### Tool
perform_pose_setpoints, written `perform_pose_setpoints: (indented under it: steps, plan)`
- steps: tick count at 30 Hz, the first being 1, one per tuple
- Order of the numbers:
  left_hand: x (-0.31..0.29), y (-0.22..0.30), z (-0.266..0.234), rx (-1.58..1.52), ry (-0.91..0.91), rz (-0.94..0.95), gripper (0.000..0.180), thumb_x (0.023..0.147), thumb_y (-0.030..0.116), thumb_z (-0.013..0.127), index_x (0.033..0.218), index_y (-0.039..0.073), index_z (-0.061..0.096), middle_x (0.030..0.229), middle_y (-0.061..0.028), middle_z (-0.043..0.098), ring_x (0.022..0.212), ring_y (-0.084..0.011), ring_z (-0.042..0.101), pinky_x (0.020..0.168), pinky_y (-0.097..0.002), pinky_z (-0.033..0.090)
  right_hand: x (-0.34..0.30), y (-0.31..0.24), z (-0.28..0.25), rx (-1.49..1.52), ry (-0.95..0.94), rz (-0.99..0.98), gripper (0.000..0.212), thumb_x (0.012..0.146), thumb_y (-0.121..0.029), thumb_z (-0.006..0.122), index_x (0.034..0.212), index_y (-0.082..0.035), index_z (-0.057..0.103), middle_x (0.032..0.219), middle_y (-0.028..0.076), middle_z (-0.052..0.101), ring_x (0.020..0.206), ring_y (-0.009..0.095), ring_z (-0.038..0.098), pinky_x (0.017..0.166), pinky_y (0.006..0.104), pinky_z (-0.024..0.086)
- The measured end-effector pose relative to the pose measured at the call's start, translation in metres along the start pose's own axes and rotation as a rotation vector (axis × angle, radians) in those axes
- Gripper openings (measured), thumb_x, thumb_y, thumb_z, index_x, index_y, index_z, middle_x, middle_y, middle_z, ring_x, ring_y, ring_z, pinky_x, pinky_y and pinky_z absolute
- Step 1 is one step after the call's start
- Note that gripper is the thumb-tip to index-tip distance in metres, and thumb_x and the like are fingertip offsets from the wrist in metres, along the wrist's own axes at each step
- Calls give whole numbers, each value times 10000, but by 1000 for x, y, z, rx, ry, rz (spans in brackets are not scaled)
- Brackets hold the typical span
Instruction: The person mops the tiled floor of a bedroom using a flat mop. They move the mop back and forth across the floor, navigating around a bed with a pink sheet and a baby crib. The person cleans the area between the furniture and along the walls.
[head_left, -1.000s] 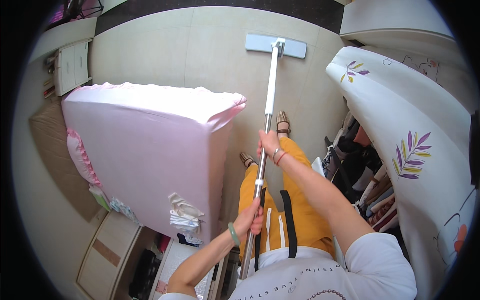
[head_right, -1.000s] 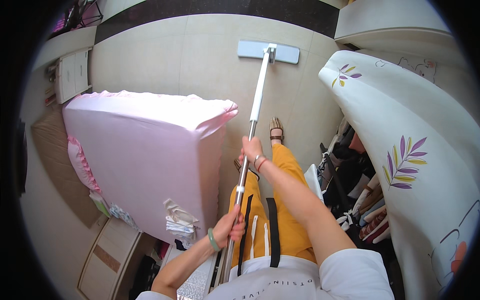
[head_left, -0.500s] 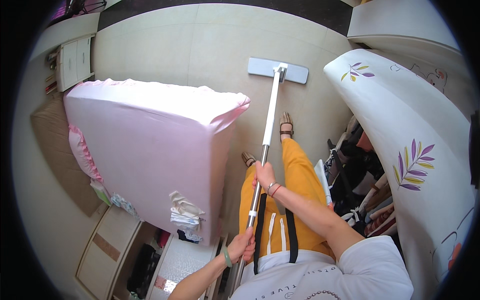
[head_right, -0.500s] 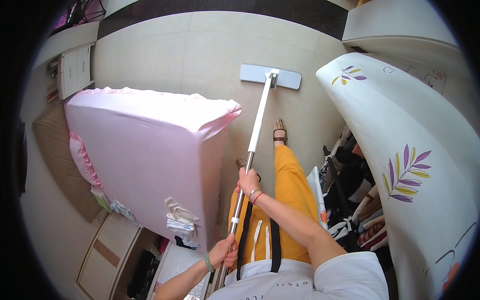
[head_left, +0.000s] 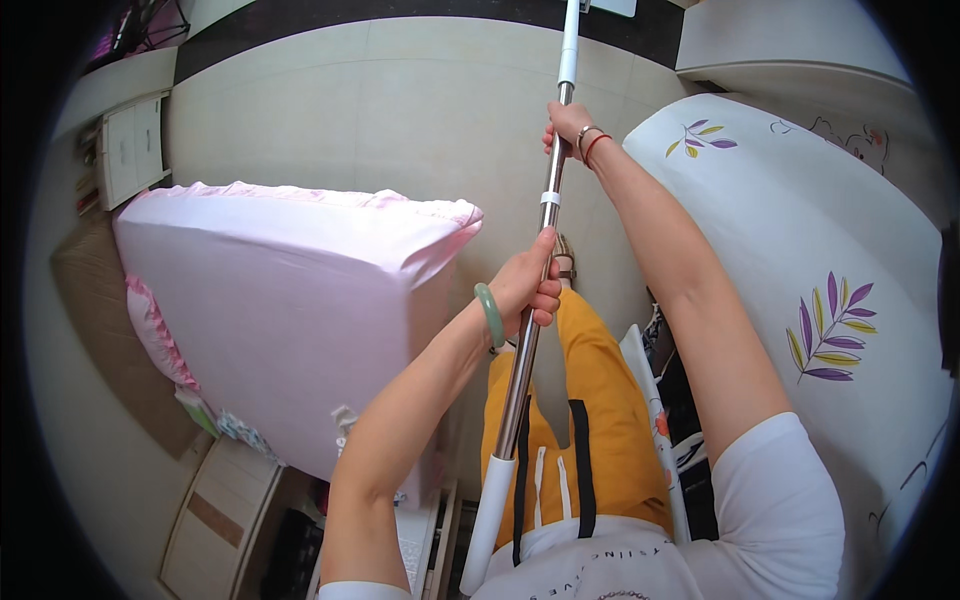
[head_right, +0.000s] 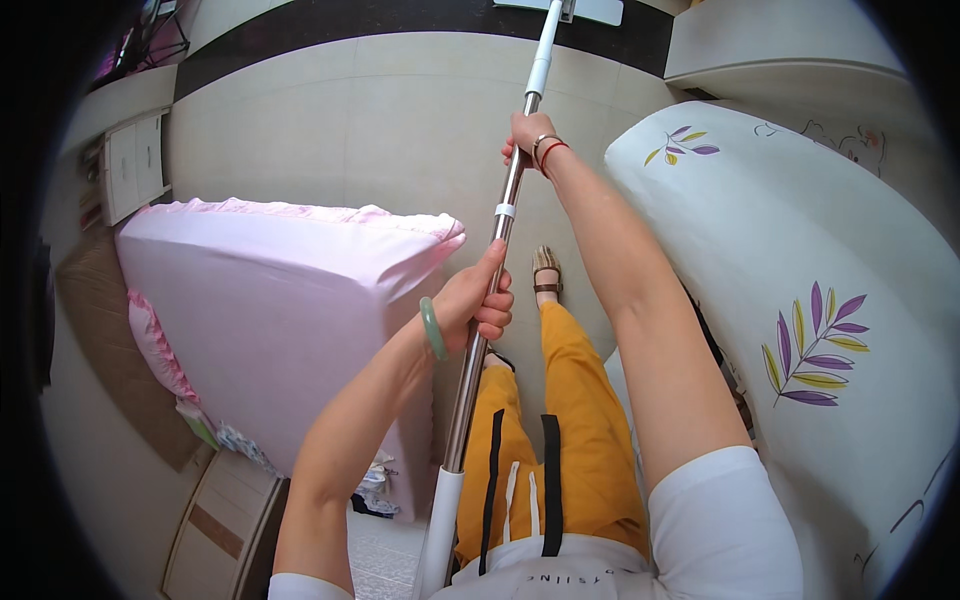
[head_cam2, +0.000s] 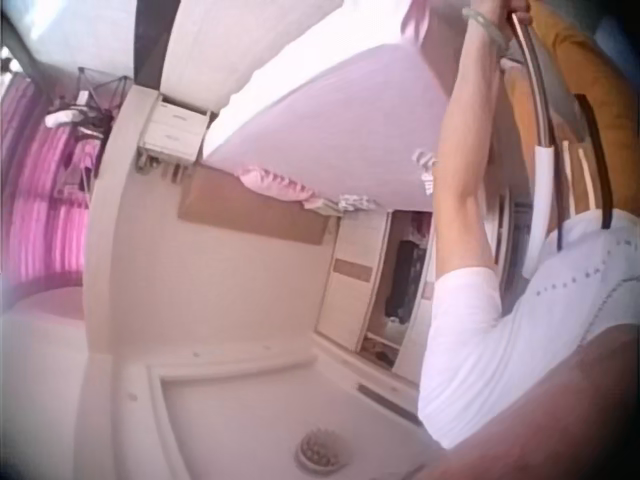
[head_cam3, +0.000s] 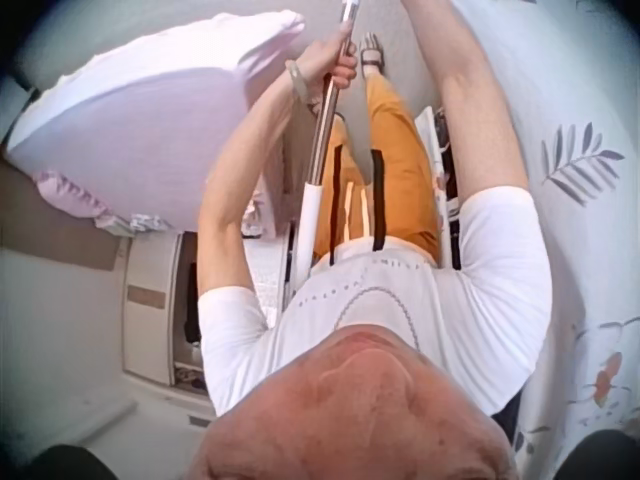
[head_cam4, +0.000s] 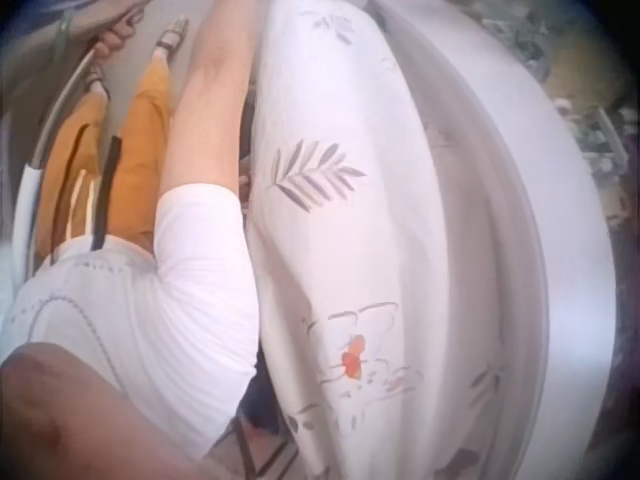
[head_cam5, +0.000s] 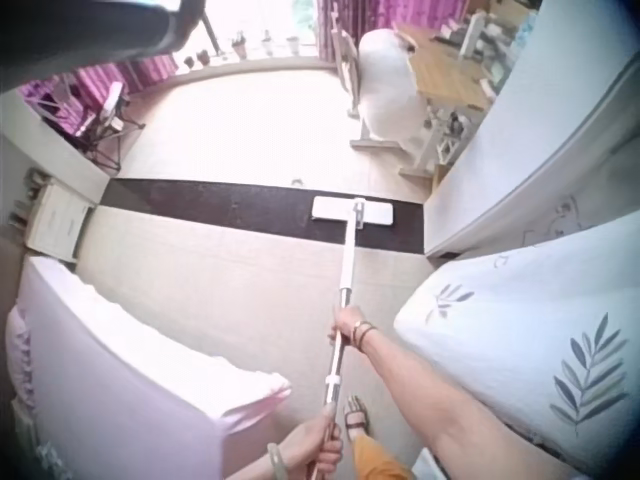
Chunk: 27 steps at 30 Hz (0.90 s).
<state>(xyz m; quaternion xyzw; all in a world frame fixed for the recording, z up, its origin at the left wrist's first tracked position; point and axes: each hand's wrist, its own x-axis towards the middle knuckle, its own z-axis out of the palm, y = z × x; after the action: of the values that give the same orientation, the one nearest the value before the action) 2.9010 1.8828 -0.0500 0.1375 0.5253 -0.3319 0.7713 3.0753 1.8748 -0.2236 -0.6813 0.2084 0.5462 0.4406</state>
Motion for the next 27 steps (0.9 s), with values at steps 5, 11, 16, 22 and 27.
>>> perform_pose_setpoints:
  steps: [5, 11, 16, 22, 27]
  plan:
    - [-32, -75, -17, -54, 16, -95, 469, 874, 587, 379, 745, 139, 322, 531, 60, 203, 406, -47, 172, 361, -206, 145, -53, 73, 5, 32, -2, 77, 282, 873, -240, 399, 811, 34, 418, 581, 108, 492, 409, 209, 529, 348, 368, 484]
    - [-123, -216, -35, -200, 88, -325, 453, 889, 562, 370, 740, 136, 339, 523, 45, 217, 400, -63, 186, 364, -218, 170, -196, 198, 28, 140, -35, 314, 342, 891, -291, 413, 717, 1, 383, 500, 95, 441, 336, 211, 470, 294, 361, 425]
    - [-181, -283, -30, -315, 116, -421, 444, 904, 539, 360, 737, 128, 361, 523, 39, 223, 398, -73, 197, 365, -226, 180, -272, 258, 35, 63, -82, 463, 334, 895, -292, 422, 736, -2, 376, 507, 90, 436, 366, 202, 478, 325, 365, 431]
    - [-157, -269, -33, -131, 265, -309, 449, 897, 536, 383, 717, 125, 369, 515, 48, 249, 394, -69, 223, 360, -226, 185, -239, 247, 36, 109, -111, 379, 317, 898, -272, 401, 747, 4, 360, 493, 99, 426, 337, 221, 477, 300, 379, 427]
    - [-83, -170, -47, -81, 196, -84, 448, 885, 550, 395, 722, 134, 369, 510, 53, 258, 382, -59, 220, 348, -216, 186, -126, 162, 38, 38, -81, 158, 321, 884, -291, 407, 727, -12, 395, 498, 69, 431, 356, 199, 469, 311, 372, 426]
